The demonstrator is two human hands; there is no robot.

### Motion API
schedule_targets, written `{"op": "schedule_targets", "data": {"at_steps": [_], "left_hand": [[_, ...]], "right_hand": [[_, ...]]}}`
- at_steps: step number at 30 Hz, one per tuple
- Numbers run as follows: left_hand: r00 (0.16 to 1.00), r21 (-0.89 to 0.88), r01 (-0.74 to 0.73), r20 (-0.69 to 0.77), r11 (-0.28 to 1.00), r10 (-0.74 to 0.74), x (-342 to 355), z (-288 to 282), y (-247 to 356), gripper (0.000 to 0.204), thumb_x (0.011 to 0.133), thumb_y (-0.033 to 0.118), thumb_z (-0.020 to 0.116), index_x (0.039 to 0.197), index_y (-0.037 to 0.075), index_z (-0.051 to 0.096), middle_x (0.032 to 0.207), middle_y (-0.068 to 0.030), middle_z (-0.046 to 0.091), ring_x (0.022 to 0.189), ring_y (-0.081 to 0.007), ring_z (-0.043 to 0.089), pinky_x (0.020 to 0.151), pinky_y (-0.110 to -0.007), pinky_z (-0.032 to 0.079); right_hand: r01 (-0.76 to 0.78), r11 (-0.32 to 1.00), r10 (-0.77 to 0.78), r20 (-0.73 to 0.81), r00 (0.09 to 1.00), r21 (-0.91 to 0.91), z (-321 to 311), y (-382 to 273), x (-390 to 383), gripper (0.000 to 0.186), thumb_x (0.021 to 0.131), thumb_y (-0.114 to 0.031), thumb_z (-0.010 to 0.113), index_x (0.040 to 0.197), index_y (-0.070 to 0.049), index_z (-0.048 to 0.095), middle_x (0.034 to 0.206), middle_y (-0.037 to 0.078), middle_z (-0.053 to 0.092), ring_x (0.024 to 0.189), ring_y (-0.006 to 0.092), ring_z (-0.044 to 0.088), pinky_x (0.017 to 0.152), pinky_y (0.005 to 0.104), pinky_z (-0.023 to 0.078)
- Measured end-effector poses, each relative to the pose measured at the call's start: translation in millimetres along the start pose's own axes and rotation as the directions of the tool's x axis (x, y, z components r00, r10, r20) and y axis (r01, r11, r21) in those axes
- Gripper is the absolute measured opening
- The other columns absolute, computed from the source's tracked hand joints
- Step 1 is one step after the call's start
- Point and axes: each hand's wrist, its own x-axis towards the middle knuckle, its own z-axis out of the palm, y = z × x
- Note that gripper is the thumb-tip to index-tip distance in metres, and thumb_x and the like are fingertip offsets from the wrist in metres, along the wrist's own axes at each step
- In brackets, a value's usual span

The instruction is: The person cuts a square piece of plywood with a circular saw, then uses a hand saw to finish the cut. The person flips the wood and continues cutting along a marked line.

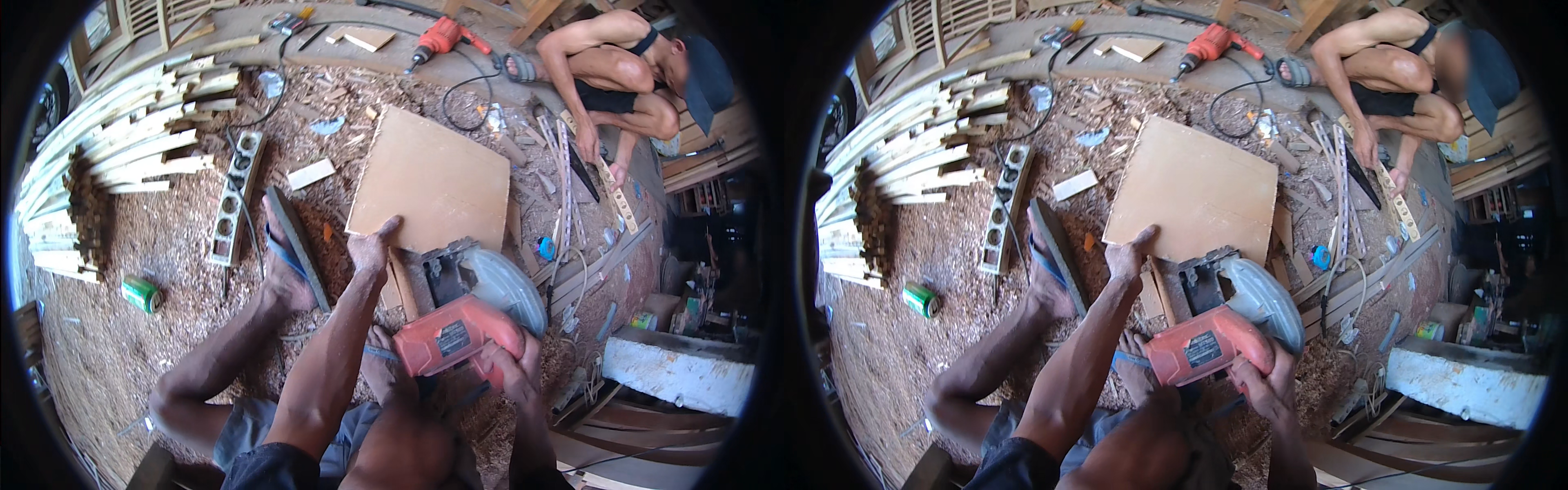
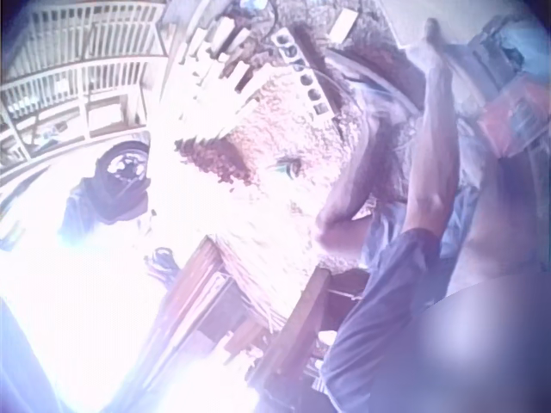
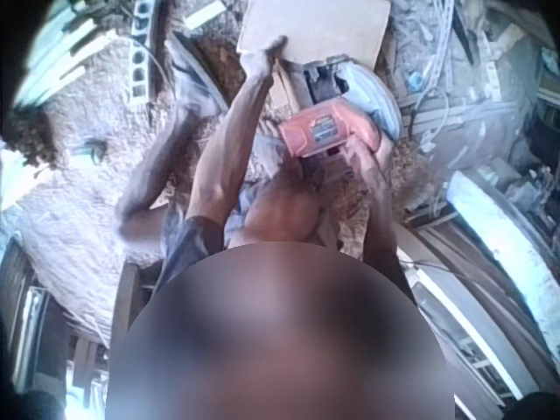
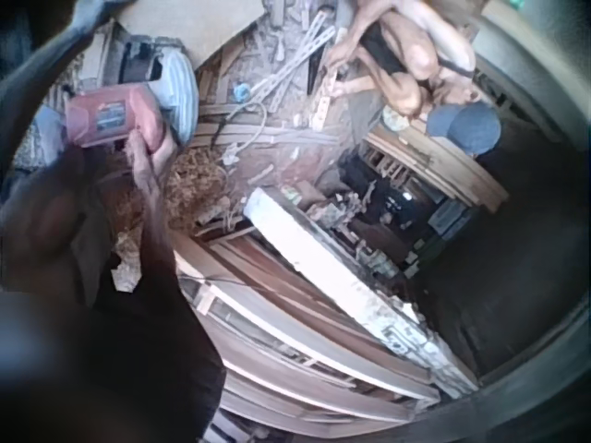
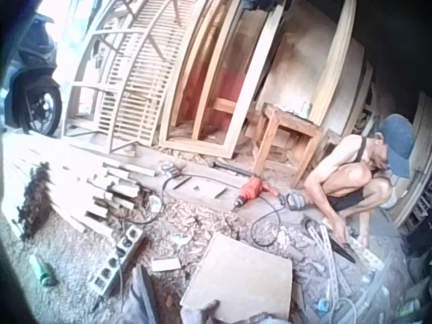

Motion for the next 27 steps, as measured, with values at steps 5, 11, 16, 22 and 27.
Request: {"op": "schedule_targets", "data": {"at_steps": [5, 11, 16, 22, 27], "left_hand": [[1.0, -0.006, -0.011, -0.011, 1.0, 0.011, 0.7, -0.2, -2.6, 0.052, 0.076, 0.012, 0.082, 0.121, -0.002, 0.061, 0.114, -0.009, 0.068, 0.099, -0.0205, 0.063, 0.088, -0.034, 0.049], [0.999, -0.001, -0.04, -0.021, 0.999, 0.04, 0.5, 1.1, -2.8, 0.051, 0.074, 0.011, 0.083, 0.119, -0.002, 0.062, 0.112, -0.0097, 0.069, 0.099, -0.0207, 0.064, 0.09, -0.033, 0.048], [0.999, 0.0, 0.011, -0.03, 1.0, -0.011, -0.4, 1.8, -0.5, 0.052, 0.073, 0.007, 0.083, 0.119, -0.003, 0.061, 0.111, -0.0114, 0.069, 0.098, -0.0219, 0.064, 0.089, -0.034, 0.05], [1.0, -0.026, -0.013, -0.007, 1.0, 0.013, 3.8, 0.5, -3.5, 0.054, 0.073, 0.005, 0.083, 0.12, -0.004, 0.06, 0.112, -0.0121, 0.068, 0.098, -0.0226, 0.064, 0.09, -0.035, 0.05], [1.0, 0.007, -0.008, -0.008, 1.0, 0.008, 3.7, 0.0, -4.4, 0.05, 0.074, 0.012, 0.084, 0.118, -0.001, 0.063, 0.11, -0.0083, 0.069, 0.095, -0.0197, 0.064, 0.084, -0.033, 0.05]], "right_hand": [[-0.002, 1.0, 0.003, 0.021, 1.0, -0.005, 2.6, -5.5, 5.7, 0.015, 0.082, -0.009, 0.061, 0.092, 0.003, 0.06, 0.067, 0.005, 0.06, 0.058, 0.0119, 0.057, 0.058, 0.0274, 0.047], [-0.049, 0.998, 0.049, -0.005, 0.999, -0.027, 0.8, -9.8, 5.3, 0.014, 0.083, -0.009, 0.061, 0.09, 0.003, 0.062, 0.065, 0.004, 0.059, 0.058, 0.013, 0.056, 0.058, 0.0282, 0.046], [-0.006, 0.998, 0.008, 0.02, 1.0, -0.065, -0.3, -6.8, 6.3, 0.017, 0.079, -0.01, 0.062, 0.091, 0.003, 0.062, 0.064, 0.005, 0.059, 0.057, 0.0131, 0.056, 0.058, 0.029, 0.045], [-0.035, 0.998, 0.034, -0.017, 0.999, -0.058, 0.0, -3.3, 3.8, 0.019, 0.077, -0.011, 0.062, 0.09, 0.004, 0.062, 0.064, 0.005, 0.059, 0.057, 0.013, 0.056, 0.058, 0.0294, 0.046], [-0.01, 0.996, 0.008, -0.017, 1.0, -0.092, 0.1, -3.6, 6.4, 0.019, 0.076, -0.011, 0.062, 0.089, 0.004, 0.063, 0.064, 0.005, 0.06, 0.057, 0.0133, 0.056, 0.059, 0.029, 0.046]]}}
